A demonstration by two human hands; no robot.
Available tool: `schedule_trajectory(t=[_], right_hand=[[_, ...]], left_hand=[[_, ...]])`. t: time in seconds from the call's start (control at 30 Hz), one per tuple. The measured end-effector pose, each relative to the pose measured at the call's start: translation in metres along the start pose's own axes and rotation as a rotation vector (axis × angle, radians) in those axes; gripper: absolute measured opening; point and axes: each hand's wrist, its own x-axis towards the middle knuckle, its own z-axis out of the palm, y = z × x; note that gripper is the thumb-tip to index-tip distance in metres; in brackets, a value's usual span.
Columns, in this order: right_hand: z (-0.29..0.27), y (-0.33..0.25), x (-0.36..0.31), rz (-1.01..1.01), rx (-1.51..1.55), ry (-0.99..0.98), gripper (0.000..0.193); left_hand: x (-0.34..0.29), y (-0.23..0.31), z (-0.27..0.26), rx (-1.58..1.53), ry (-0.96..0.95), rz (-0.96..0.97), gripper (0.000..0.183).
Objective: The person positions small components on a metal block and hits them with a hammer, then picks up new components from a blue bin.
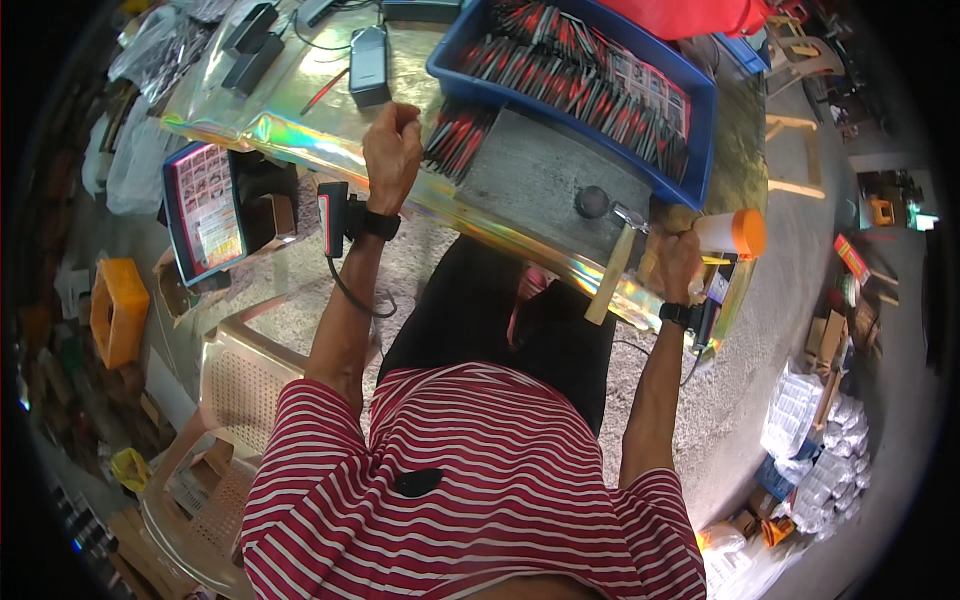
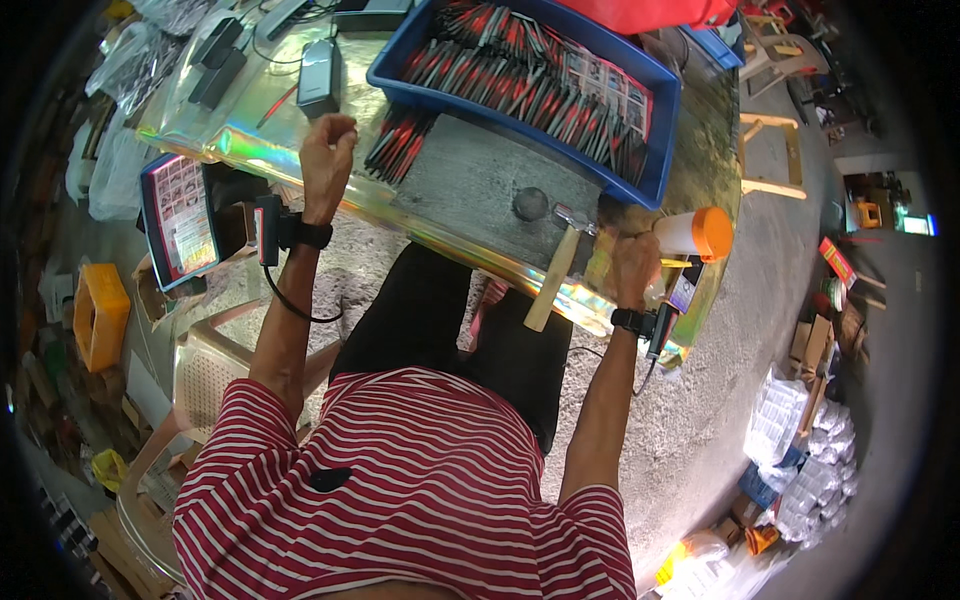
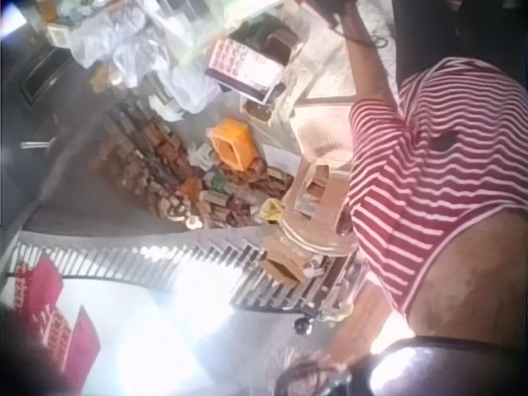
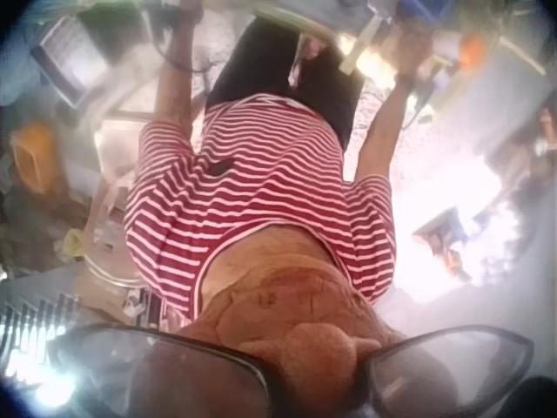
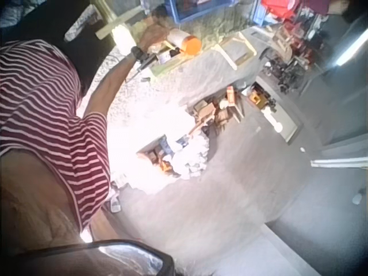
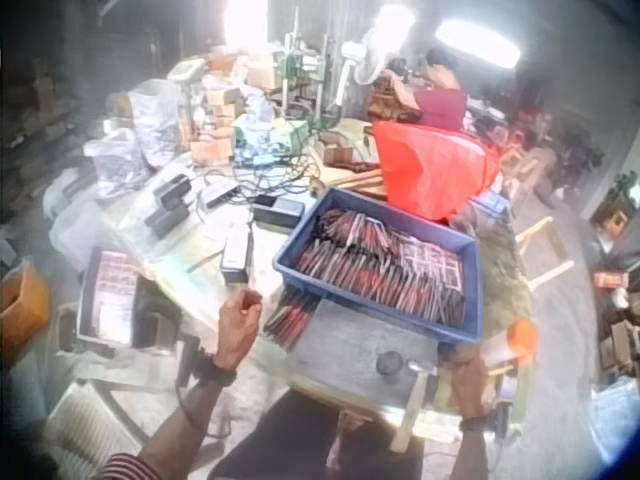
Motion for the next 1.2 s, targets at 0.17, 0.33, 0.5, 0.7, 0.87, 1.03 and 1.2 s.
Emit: schedule_trajectory(t=[0.17,0.33,0.5,0.7,0.87,1.03,1.2], right_hand=[[-0.004,0.002,0.000,0.076,0.213,-0.002,0.019],[-0.017,-0.008,-0.004,0.108,0.420,0.081,0.016],[0.003,0.016,-0.003,0.161,0.576,0.038,0.015],[-0.011,0.004,-0.003,0.421,0.938,-0.135,0.014],[-0.030,-0.011,-0.004,0.447,1.045,-0.046,0.012],[-0.044,-0.019,-0.012,0.531,1.264,0.010,0.014],[-0.071,-0.047,-0.023,0.531,1.471,0.008,0.013]], left_hand=[[-0.013,-0.026,0.006,0.171,-0.124,-0.002,0.012],[-0.010,-0.021,0.019,0.343,-0.201,0.086,0.013],[-0.002,-0.027,0.027,0.503,-0.218,0.165,0.017],[0.013,-0.035,0.021,0.595,-0.365,0.241,0.011],[0.016,-0.043,0.018,0.444,-0.314,0.171,0.014],[0.007,-0.032,0.006,0.143,-0.387,-0.182,0.020],[-0.017,0.006,-0.010,-0.362,-0.472,-0.406,0.016]])
